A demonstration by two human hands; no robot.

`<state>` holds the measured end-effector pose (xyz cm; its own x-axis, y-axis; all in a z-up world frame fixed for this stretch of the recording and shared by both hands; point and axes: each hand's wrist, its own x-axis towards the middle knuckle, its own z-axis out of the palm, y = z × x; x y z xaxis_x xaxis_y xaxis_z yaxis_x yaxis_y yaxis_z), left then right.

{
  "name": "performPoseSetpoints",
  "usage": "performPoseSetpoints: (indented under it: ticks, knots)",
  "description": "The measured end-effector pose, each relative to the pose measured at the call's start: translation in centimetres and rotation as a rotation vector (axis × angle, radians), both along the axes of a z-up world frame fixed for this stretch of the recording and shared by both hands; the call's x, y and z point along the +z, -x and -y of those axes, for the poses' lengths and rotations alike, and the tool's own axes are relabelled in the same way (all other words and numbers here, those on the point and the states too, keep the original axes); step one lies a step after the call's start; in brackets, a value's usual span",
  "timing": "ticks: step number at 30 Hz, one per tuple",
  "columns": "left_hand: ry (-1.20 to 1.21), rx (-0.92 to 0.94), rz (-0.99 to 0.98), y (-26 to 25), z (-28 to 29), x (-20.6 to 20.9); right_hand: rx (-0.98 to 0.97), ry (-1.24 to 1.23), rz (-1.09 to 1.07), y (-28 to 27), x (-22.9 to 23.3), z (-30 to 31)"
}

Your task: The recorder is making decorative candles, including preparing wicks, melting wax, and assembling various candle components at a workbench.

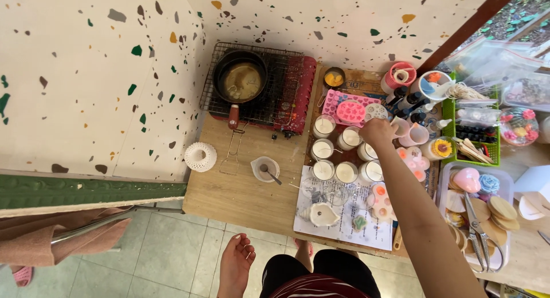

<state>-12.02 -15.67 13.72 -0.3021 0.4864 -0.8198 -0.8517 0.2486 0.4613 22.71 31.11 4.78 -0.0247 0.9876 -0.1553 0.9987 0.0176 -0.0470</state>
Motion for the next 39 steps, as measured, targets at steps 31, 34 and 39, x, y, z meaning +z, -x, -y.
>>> performPoseSetpoints:
  ticks: [31,34,39]
  knots:
    - [0.102,-0.072,-0.011,2.5,4.3,-9.7,0.250,0.030,-0.117,-6.4,0.5,10.5]
    - [0.126,-0.076,-0.004,3.1,5.2,-11.3,0.319,-0.119,-0.120,-6.4,0.4,10.5]
    - [0.147,-0.066,0.007,3.8,5.9,-12.8,0.242,-0.004,-0.168,-6.5,-0.3,10.4]
